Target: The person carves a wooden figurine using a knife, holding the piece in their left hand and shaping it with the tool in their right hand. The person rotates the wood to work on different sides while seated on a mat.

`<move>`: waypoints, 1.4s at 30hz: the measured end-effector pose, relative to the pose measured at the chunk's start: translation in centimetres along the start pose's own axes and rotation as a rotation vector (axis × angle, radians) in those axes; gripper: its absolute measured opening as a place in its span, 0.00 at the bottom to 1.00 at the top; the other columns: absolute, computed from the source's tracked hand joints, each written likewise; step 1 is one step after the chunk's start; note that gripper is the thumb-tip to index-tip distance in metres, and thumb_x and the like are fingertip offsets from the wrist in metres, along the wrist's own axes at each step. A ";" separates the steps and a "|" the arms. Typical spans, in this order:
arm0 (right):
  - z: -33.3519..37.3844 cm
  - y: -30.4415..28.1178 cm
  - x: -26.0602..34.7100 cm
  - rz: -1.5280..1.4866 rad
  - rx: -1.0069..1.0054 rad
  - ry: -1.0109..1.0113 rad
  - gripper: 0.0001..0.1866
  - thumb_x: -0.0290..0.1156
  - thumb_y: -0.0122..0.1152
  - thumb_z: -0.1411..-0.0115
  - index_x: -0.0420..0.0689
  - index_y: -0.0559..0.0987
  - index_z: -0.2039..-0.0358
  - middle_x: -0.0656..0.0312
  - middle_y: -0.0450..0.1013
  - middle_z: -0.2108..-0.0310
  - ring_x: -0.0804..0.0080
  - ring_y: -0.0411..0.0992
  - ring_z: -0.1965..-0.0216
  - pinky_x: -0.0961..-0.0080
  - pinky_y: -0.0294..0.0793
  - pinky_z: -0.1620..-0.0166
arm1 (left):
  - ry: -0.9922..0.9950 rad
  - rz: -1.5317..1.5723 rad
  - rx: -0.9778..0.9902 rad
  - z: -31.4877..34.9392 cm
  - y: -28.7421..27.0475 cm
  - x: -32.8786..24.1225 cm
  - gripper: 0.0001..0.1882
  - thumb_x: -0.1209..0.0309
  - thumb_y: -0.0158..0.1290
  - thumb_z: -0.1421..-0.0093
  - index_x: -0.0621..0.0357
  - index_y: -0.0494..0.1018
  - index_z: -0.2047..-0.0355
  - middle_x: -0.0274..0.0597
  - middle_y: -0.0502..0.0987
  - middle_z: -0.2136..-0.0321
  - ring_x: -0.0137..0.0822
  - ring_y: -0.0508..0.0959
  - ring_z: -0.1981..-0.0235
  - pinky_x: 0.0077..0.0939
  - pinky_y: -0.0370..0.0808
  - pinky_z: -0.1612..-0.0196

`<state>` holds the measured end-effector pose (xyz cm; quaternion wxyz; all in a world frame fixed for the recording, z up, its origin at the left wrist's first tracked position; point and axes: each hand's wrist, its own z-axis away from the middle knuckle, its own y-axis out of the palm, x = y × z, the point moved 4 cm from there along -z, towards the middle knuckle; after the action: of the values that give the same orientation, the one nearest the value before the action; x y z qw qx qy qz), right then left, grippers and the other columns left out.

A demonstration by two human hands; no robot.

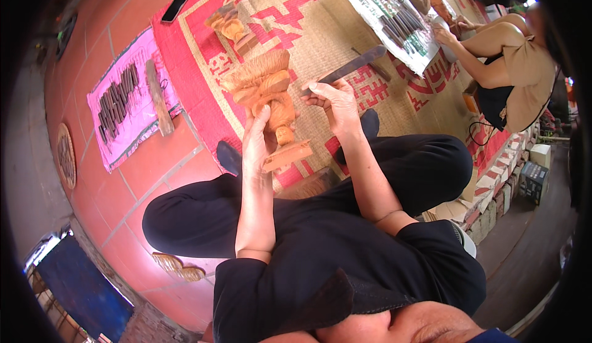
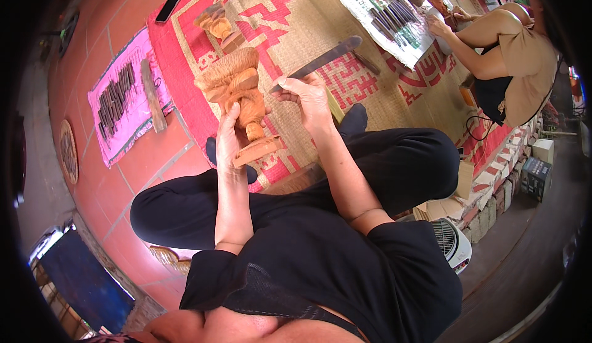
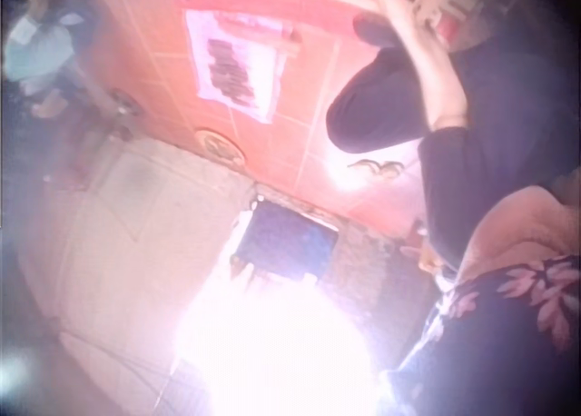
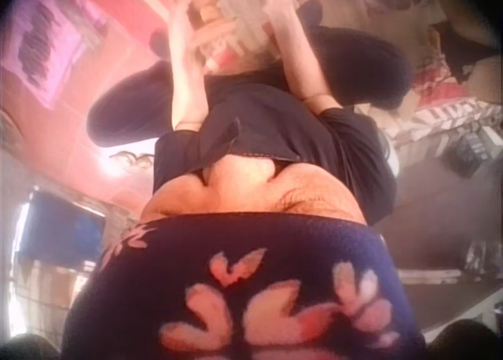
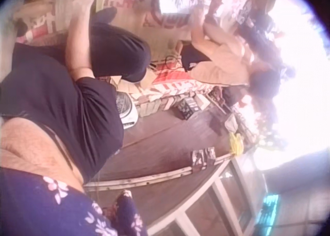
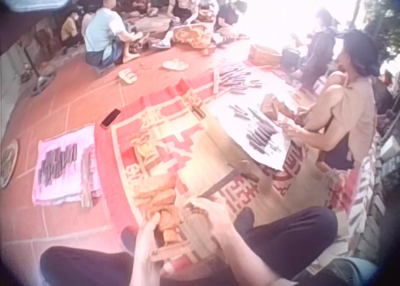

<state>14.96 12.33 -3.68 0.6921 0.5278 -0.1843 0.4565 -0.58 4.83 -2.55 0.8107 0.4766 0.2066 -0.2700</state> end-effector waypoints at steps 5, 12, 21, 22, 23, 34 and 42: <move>0.3 0.3 0.0 0.053 0.016 -0.015 0.04 0.24 0.63 0.48 0.40 0.78 0.70 0.56 0.78 0.66 0.70 0.77 0.67 0.75 0.77 0.63 | 0.007 -0.023 0.000 0.3 0.6 -0.3 0.30 0.67 0.48 0.36 0.50 0.49 0.38 0.48 0.68 0.49 0.46 0.78 0.59 0.29 0.79 0.68; 1.6 2.3 -0.2 0.147 0.176 -0.015 0.05 0.20 0.64 0.51 0.39 0.79 0.71 0.60 0.74 0.60 0.74 0.73 0.60 0.78 0.72 0.56 | 0.009 -0.001 -0.013 0.2 0.1 0.0 0.31 0.70 0.49 0.37 0.53 0.48 0.37 0.46 0.65 0.46 0.41 0.72 0.49 0.34 0.77 0.54; 1.5 1.8 0.4 0.076 0.061 0.027 0.03 0.22 0.64 0.50 0.41 0.78 0.74 0.60 0.78 0.65 0.73 0.75 0.65 0.77 0.74 0.59 | 0.036 0.034 -0.051 0.0 -0.1 0.5 0.32 0.73 0.49 0.38 0.55 0.48 0.37 0.48 0.64 0.45 0.40 0.69 0.45 0.35 0.71 0.46; 1.6 2.0 0.3 0.100 0.091 0.007 0.03 0.22 0.64 0.50 0.41 0.78 0.74 0.60 0.78 0.65 0.73 0.75 0.65 0.76 0.74 0.59 | 0.034 0.034 -0.035 -0.1 0.0 0.4 0.32 0.73 0.49 0.38 0.55 0.47 0.37 0.48 0.64 0.45 0.40 0.69 0.45 0.35 0.71 0.45; 1.6 2.1 0.2 0.125 0.120 -0.013 0.03 0.22 0.64 0.50 0.41 0.78 0.74 0.60 0.78 0.65 0.73 0.76 0.65 0.76 0.75 0.60 | 0.033 0.033 -0.020 -0.1 0.1 0.2 0.32 0.74 0.49 0.38 0.55 0.47 0.37 0.48 0.64 0.45 0.40 0.69 0.45 0.35 0.71 0.45; 1.4 1.7 -0.1 0.088 0.056 0.077 0.06 0.23 0.66 0.53 0.41 0.79 0.72 0.64 0.76 0.66 0.76 0.74 0.64 0.78 0.72 0.59 | 0.066 -0.023 -0.065 -0.4 -0.5 0.7 0.25 0.68 0.51 0.38 0.60 0.58 0.42 0.47 0.72 0.54 0.39 0.78 0.58 0.31 0.78 0.59; -0.1 0.1 -1.9 0.144 -0.029 0.105 0.10 0.25 0.64 0.48 0.39 0.79 0.64 0.60 0.78 0.69 0.72 0.76 0.66 0.74 0.77 0.64 | -0.095 -0.090 -0.077 -1.0 -2.0 1.7 0.21 0.61 0.48 0.36 0.62 0.64 0.48 0.47 0.74 0.58 0.39 0.78 0.59 0.36 0.81 0.63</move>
<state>13.84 11.60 -5.09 0.6738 0.4785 -0.1919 0.5293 -0.65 4.54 -5.36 0.8244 0.4218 0.1992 -0.3206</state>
